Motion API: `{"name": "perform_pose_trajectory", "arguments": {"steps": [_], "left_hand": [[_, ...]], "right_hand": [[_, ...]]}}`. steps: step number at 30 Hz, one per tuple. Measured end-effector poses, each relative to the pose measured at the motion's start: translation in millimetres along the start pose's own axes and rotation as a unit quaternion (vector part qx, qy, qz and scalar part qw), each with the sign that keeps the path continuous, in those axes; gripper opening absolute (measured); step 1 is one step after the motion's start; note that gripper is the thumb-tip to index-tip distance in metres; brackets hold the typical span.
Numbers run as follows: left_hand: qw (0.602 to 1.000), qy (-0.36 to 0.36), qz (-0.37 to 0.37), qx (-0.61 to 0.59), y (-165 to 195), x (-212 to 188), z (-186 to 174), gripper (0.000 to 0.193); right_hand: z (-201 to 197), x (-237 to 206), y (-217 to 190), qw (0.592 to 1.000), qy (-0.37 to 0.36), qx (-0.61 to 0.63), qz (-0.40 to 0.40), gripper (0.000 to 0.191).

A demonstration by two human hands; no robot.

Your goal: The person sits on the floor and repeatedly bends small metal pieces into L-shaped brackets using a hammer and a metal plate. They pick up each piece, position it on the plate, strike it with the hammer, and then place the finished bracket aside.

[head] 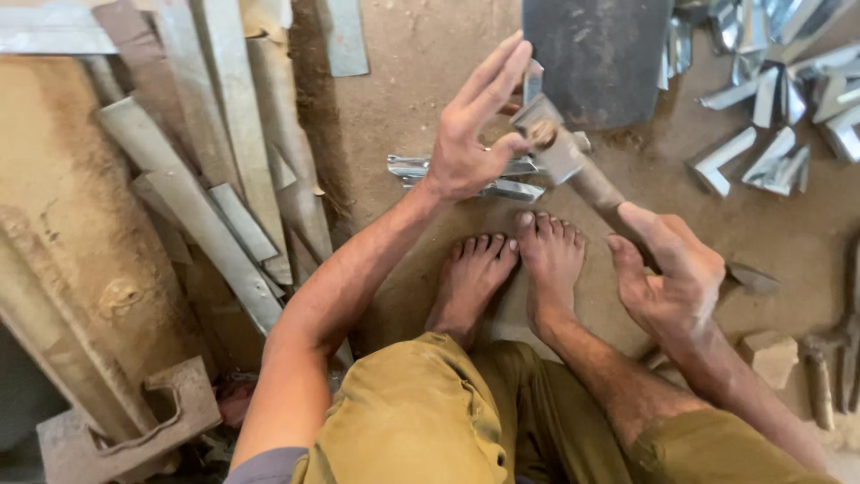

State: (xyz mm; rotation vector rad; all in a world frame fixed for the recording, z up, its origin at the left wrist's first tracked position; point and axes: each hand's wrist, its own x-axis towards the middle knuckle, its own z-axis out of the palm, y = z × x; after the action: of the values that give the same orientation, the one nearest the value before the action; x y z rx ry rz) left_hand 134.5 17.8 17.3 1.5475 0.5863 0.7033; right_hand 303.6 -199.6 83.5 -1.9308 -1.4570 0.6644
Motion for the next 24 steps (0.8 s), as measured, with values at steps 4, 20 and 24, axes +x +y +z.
{"name": "perform_pose_trajectory", "arguments": {"steps": [4, 20, 24], "left_hand": [[0.998, 0.000, -0.017, -0.065, -3, -5, 4, 0.086], [0.944, -0.058, 0.185, 0.268, -1, 75, -21, 0.114], [0.956, -0.091, 0.200, 0.196, 2, 81, -6, 0.100]], "right_hand": [[-4, -4, 14, 0.998, -0.011, -0.053, 0.015, 0.042], [-41, -35, 34, 0.984, 0.053, 0.045, 0.165, 0.052], [-66, -18, 4, 0.977, 0.026, -0.015, 0.212, 0.051]]}}
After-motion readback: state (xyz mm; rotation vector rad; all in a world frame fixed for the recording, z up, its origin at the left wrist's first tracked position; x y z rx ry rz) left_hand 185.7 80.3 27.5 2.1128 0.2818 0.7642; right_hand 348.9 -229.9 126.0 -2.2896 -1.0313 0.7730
